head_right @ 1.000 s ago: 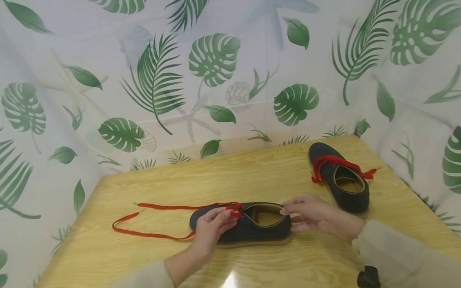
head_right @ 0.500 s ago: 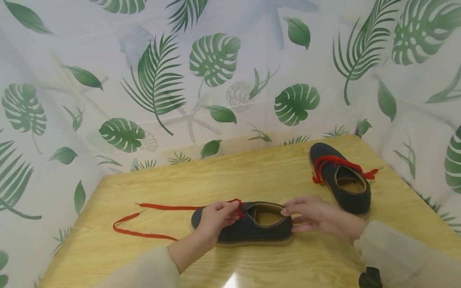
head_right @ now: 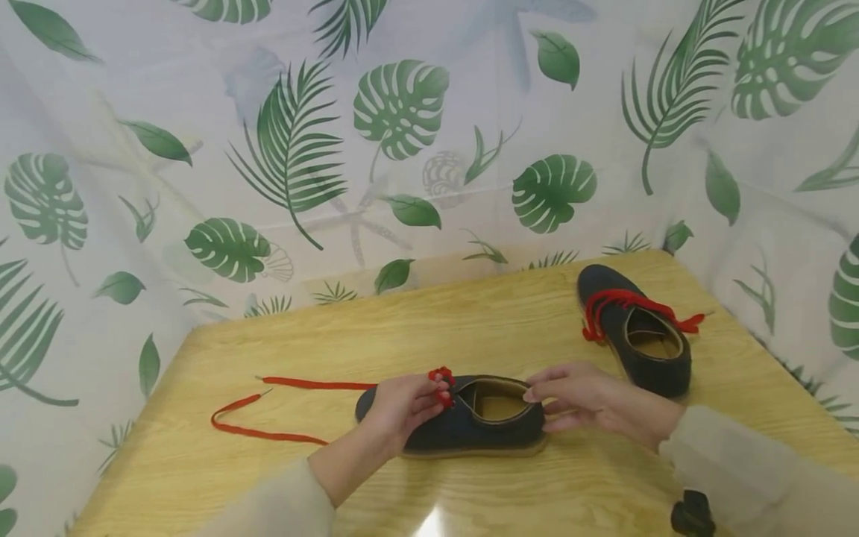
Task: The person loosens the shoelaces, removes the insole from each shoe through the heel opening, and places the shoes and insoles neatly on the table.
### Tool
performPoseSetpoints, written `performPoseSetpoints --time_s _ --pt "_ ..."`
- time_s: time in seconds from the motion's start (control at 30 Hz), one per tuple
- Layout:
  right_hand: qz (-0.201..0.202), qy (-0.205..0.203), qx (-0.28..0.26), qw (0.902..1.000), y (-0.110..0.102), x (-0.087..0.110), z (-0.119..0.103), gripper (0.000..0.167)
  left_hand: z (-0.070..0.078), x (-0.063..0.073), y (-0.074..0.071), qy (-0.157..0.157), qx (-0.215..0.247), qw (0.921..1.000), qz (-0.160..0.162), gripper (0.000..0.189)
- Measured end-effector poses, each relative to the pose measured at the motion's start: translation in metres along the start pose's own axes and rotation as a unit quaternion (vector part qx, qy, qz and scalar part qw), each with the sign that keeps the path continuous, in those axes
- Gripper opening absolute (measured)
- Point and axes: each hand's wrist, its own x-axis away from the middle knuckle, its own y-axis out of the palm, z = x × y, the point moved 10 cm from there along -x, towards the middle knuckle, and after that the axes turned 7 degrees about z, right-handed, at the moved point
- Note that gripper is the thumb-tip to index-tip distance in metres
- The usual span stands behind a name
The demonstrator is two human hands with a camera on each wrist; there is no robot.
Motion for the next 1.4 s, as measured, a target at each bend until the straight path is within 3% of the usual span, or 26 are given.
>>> performPoseSetpoints --time_s 0.1,0.17,0.37,0.53,0.7,0.9,1.13,1.27,1.4 --pt "-0.003 -0.003 -0.003 1.0000 0.001 0.000 -0.002 0.038 0.000 -0.002 0.002 -0.031 -0.018 0.9994 -0.002 0.019" --pt "-0.005 -0.004 -0.006 1.0000 0.002 -0.001 -0.001 0.037 0.000 -0.002 0.002 -0.031 -0.018 0.9994 0.004 0.020" --pt "-0.009 -0.001 -0.007 0.9999 0.002 -0.001 -0.002 0.040 0.006 0.001 0.000 0.040 0.049 0.9971 0.044 0.017" --pt "-0.011 -0.005 -0.001 0.9999 0.002 0.000 -0.003 0.039 0.007 0.001 0.006 0.071 0.087 0.9935 0.021 0.019" --pt "-0.011 -0.009 0.003 0.9999 0.003 0.000 -0.003 0.039 0.004 0.000 0.012 0.035 0.088 0.9952 -0.024 0.021" --pt "-0.014 -0.016 0.011 0.9997 0.004 -0.002 -0.006 0.043 -0.002 0.001 0.014 -0.033 0.037 0.9972 -0.055 0.020" --pt "-0.010 -0.017 0.017 0.9997 0.003 -0.003 -0.007 0.038 -0.007 -0.005 0.016 -0.054 0.014 0.9953 -0.079 0.020" --pt "-0.005 -0.011 0.017 0.9998 0.003 -0.003 -0.007 0.037 -0.009 -0.009 0.015 -0.055 0.071 0.9915 -0.094 0.018" --pt "-0.004 -0.004 0.007 1.0000 0.003 -0.003 -0.006 0.036 -0.008 -0.009 0.015 -0.044 0.164 0.9783 -0.118 0.019"
